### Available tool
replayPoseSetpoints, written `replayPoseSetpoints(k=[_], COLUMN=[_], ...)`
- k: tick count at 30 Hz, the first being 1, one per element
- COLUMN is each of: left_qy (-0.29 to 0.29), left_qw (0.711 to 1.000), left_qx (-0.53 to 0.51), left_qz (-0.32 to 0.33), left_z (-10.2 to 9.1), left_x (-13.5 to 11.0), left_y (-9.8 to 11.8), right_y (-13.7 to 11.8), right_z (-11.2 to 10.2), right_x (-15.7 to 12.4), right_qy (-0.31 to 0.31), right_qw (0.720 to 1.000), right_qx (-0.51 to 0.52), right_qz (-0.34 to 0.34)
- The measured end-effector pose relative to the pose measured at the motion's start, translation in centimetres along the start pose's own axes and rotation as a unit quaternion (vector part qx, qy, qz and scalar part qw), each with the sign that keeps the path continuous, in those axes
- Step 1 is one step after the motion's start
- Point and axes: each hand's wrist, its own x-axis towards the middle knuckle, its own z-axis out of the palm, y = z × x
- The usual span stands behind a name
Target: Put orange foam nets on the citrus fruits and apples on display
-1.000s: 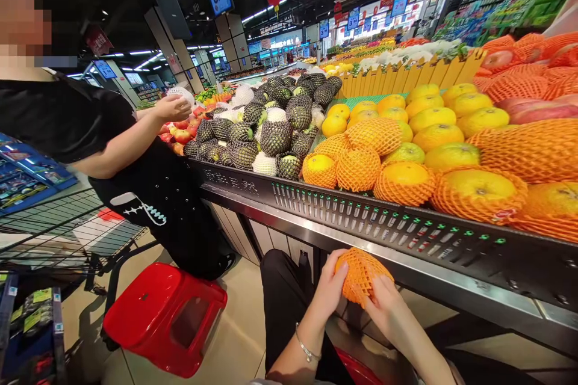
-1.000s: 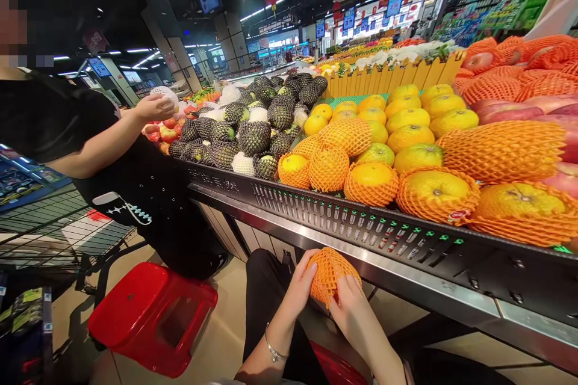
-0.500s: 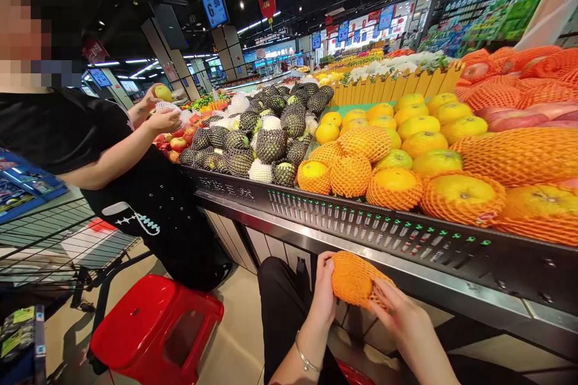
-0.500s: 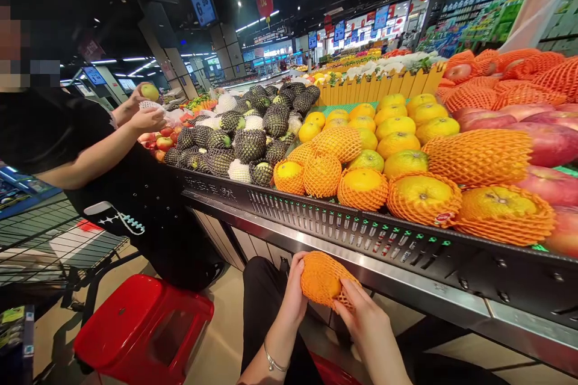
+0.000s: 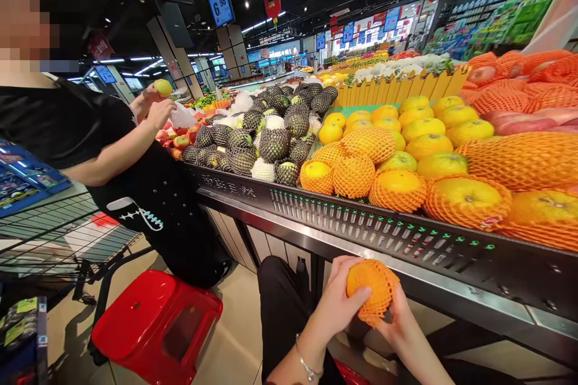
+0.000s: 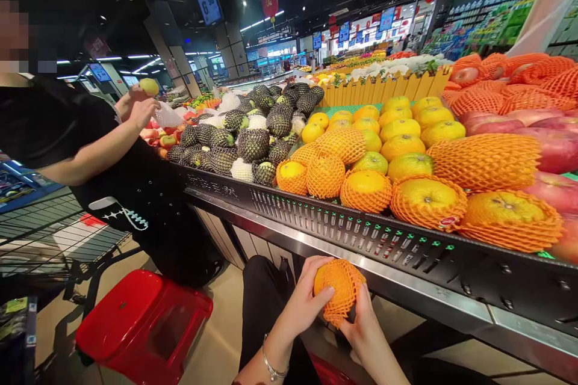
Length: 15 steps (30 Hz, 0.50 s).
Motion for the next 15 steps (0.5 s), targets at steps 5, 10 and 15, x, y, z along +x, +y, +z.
replayPoseSetpoints(k=[5,10,15], left_qy=[0.044,0.141,0.129], left_qw=[0.995,0.973,0.977], left_qx=[-0.087,-0.178,-0.155], left_qz=[-0.009,-0.041,-0.072], left_z=[0.7,1.5,1.2], left_x=[0.0,0.2,0.4], left_y=[-1.6,-2.9,-2.7], right_y=[-0.1,0.3,2.9], right_z=[-1.3,-1.7,-0.3], right_x=[-2.0,-1.6,0.0], right_qy=[0.082,0.066,0.018], right_qw=[0.992,0.980,0.981], right_qx=[-0.084,-0.146,-0.176], right_qz=[-0.046,-0.115,-0.076])
